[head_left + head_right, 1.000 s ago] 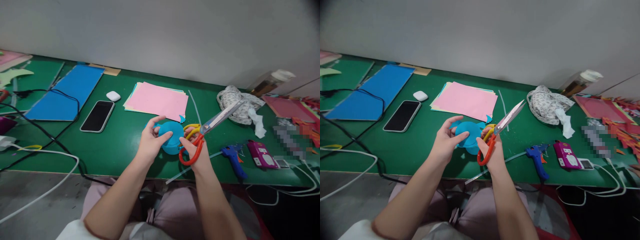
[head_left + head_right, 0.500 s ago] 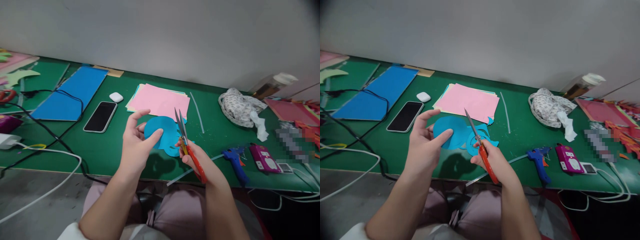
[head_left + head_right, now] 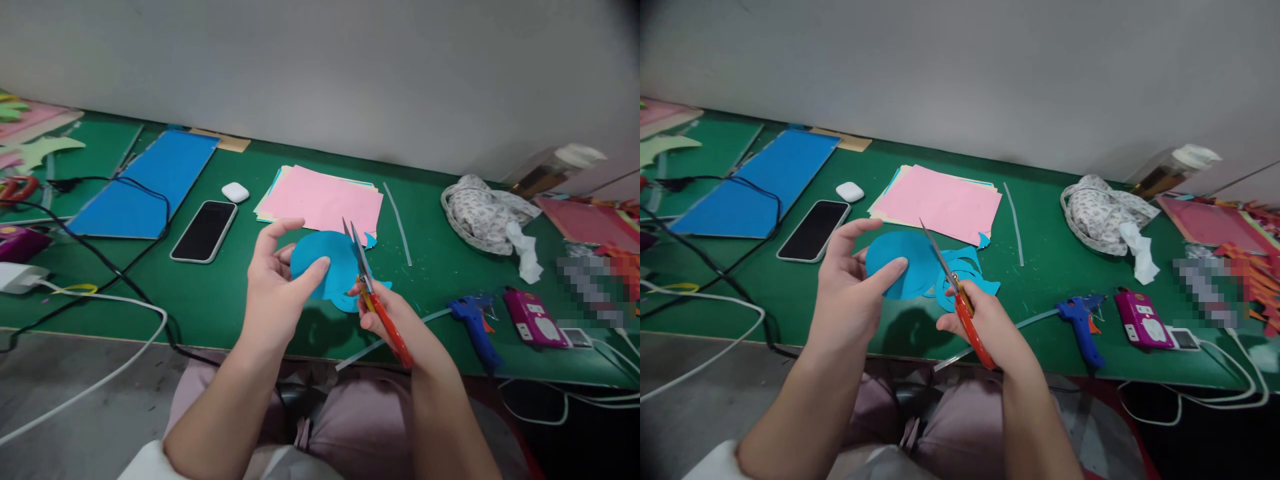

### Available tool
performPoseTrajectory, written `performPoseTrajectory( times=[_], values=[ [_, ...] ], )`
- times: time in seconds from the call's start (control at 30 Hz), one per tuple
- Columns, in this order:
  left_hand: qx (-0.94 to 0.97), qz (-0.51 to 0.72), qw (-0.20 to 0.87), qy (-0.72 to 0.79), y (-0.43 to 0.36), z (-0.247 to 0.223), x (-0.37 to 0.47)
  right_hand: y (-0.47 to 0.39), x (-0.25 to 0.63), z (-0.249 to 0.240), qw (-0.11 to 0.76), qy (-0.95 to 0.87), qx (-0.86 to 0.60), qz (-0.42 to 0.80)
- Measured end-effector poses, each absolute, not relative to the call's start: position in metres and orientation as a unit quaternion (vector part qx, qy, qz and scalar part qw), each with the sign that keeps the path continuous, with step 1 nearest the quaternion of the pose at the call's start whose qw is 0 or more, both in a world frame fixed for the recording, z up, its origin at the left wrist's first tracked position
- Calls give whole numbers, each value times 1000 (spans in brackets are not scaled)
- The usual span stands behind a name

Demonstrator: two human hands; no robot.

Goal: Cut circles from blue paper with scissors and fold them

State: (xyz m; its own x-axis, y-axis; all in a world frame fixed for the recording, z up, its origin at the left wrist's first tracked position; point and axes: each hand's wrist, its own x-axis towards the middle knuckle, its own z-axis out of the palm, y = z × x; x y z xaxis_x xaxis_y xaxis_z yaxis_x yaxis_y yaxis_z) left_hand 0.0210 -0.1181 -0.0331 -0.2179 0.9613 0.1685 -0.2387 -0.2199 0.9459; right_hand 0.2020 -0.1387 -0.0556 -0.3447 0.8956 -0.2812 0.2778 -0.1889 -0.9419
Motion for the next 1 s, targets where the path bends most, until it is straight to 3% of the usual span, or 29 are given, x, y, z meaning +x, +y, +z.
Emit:
performPoseTrajectory(
  times=[1.0],
  values=[
    [472, 616, 445, 447, -114, -29, 15, -139, 206, -59, 274, -580, -514, 569]
  ],
)
